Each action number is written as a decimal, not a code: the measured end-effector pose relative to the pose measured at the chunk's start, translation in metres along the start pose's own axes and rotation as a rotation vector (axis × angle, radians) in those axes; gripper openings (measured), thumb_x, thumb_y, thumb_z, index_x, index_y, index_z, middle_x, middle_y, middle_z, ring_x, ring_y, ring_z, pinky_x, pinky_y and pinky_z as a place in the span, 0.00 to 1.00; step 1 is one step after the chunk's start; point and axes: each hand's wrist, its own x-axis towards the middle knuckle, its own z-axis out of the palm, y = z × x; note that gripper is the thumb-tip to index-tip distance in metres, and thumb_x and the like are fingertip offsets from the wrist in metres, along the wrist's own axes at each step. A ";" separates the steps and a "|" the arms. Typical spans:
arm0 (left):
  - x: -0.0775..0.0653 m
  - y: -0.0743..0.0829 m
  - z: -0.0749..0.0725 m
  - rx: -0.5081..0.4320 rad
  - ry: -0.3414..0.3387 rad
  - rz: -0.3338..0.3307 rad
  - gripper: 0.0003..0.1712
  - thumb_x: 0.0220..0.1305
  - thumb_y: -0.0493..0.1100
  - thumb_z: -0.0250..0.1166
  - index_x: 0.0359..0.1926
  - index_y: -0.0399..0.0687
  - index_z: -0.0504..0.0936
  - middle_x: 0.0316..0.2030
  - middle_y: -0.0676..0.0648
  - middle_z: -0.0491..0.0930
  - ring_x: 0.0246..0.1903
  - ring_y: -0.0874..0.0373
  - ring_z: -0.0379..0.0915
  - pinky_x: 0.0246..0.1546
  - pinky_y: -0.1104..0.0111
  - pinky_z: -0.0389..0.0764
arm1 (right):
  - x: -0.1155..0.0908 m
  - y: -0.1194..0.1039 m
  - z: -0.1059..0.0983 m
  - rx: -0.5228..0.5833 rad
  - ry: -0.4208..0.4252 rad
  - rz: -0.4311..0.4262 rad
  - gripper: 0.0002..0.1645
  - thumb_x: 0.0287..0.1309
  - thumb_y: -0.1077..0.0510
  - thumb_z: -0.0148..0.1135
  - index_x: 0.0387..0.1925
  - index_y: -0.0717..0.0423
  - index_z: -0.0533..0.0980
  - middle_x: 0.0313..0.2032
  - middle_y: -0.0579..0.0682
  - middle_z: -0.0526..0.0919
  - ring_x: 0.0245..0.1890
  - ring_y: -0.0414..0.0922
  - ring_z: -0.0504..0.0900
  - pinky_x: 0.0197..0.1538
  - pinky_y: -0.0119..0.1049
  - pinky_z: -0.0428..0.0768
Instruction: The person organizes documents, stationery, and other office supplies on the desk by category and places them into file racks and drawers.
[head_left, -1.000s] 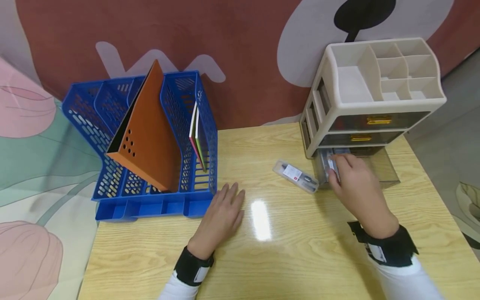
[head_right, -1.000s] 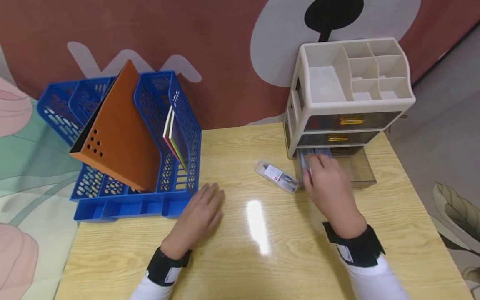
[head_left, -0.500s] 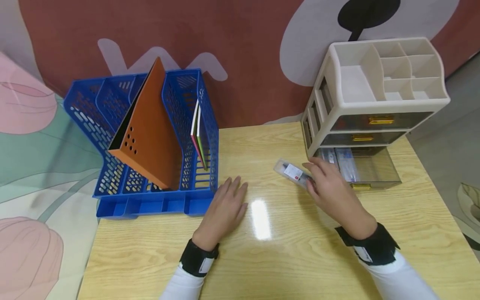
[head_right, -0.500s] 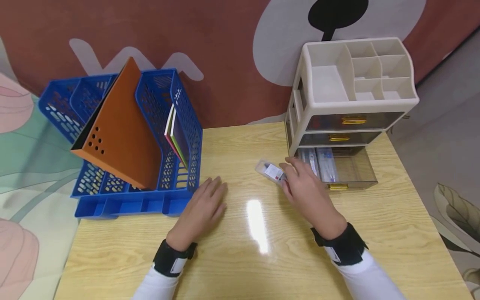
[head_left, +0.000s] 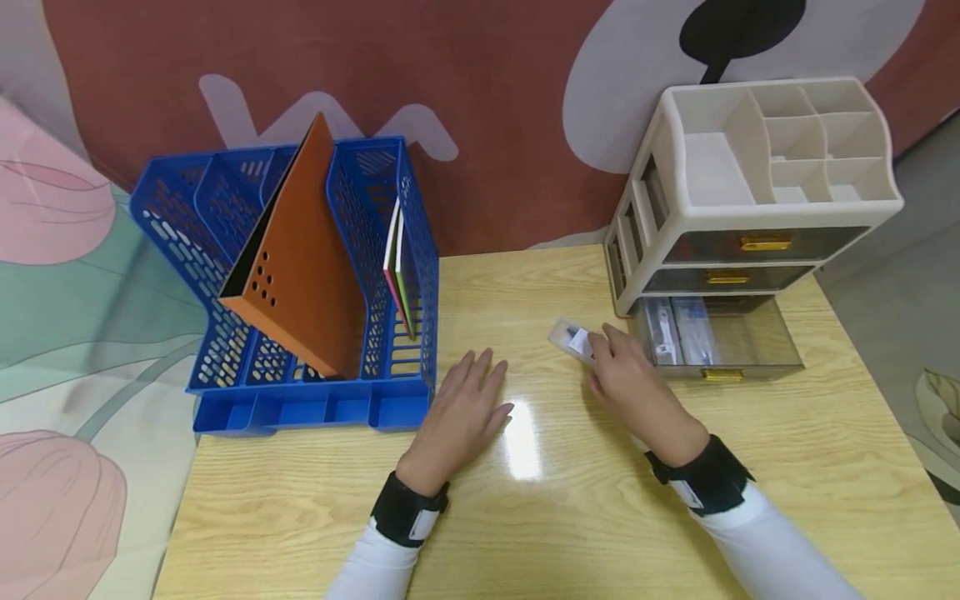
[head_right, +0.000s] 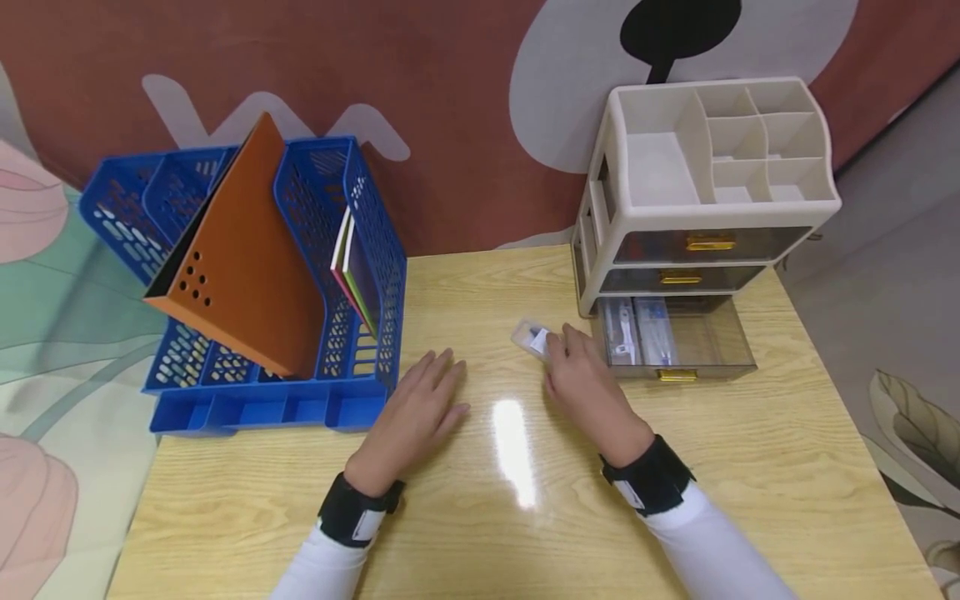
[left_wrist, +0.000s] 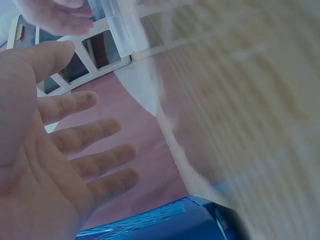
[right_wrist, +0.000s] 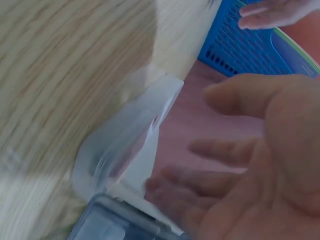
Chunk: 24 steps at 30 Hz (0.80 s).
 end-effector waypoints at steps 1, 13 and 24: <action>0.001 0.000 -0.001 0.000 0.000 -0.001 0.33 0.75 0.57 0.59 0.73 0.43 0.71 0.73 0.35 0.68 0.74 0.36 0.63 0.72 0.45 0.68 | 0.000 -0.001 0.002 -0.023 0.002 0.001 0.33 0.53 0.66 0.76 0.57 0.76 0.72 0.55 0.80 0.77 0.52 0.74 0.80 0.49 0.63 0.85; 0.006 0.006 -0.002 -0.004 -0.019 -0.010 0.34 0.75 0.56 0.61 0.73 0.42 0.71 0.73 0.34 0.68 0.73 0.36 0.64 0.72 0.46 0.69 | 0.002 0.001 0.020 -0.166 -0.035 -0.015 0.25 0.58 0.74 0.68 0.56 0.69 0.73 0.43 0.71 0.82 0.36 0.64 0.82 0.34 0.54 0.86; 0.011 0.008 -0.004 0.027 -0.023 0.008 0.36 0.74 0.55 0.62 0.75 0.43 0.68 0.74 0.34 0.66 0.74 0.36 0.62 0.72 0.47 0.69 | 0.000 -0.004 0.016 -0.096 -0.029 -0.145 0.26 0.57 0.70 0.72 0.56 0.62 0.76 0.47 0.65 0.84 0.42 0.61 0.84 0.40 0.52 0.87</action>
